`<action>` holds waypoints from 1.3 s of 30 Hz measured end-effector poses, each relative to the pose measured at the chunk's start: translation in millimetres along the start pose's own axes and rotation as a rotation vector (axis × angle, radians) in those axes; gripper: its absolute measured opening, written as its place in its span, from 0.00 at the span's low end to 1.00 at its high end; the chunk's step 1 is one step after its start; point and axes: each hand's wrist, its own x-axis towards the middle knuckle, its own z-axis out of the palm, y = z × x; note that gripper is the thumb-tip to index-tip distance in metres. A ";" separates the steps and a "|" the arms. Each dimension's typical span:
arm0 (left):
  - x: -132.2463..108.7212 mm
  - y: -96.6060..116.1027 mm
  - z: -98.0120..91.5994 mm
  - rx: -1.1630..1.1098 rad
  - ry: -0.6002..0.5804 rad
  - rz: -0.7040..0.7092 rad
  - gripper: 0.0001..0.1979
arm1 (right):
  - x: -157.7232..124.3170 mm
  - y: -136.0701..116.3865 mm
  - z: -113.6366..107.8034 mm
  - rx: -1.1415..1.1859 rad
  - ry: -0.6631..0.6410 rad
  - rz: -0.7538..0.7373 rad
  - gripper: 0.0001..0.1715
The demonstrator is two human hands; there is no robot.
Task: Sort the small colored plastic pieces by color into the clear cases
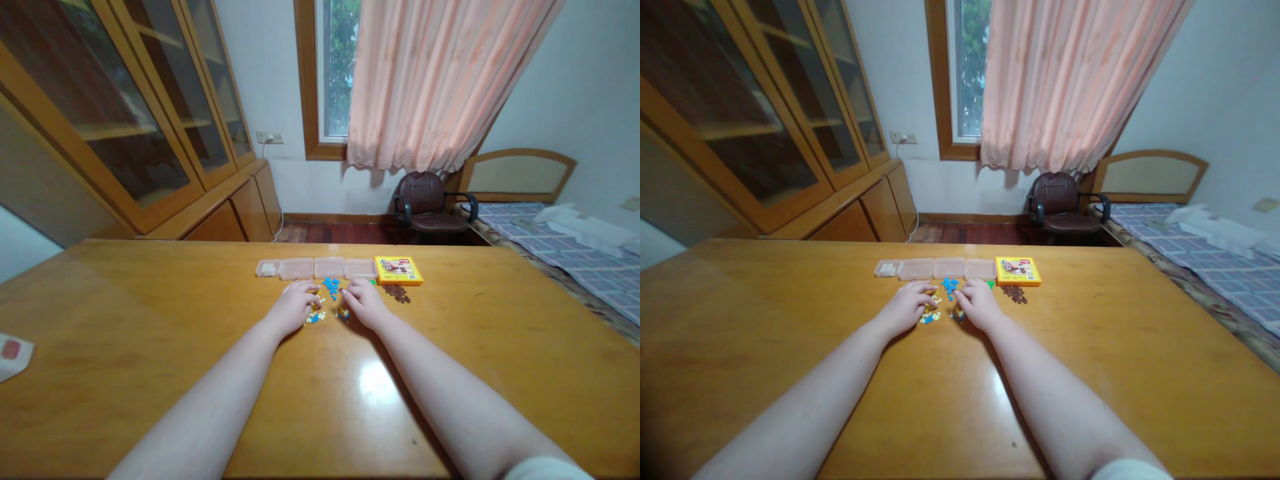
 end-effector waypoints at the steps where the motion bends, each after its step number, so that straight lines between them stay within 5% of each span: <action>1: 0.1 0.8 -0.4 -0.001 0.001 -0.005 0.17 | 0.0 0.3 -0.8 0.033 -0.022 -0.011 0.27; 15: -0.9 22.5 -4.7 -0.022 -0.208 0.108 0.21 | -0.7 -4.1 -1.3 0.023 -0.173 -0.129 0.27; 39: -0.4 25.7 -9.8 -0.049 -0.104 0.046 0.15 | 0.9 -4.4 -1.1 -0.218 -0.047 0.024 0.26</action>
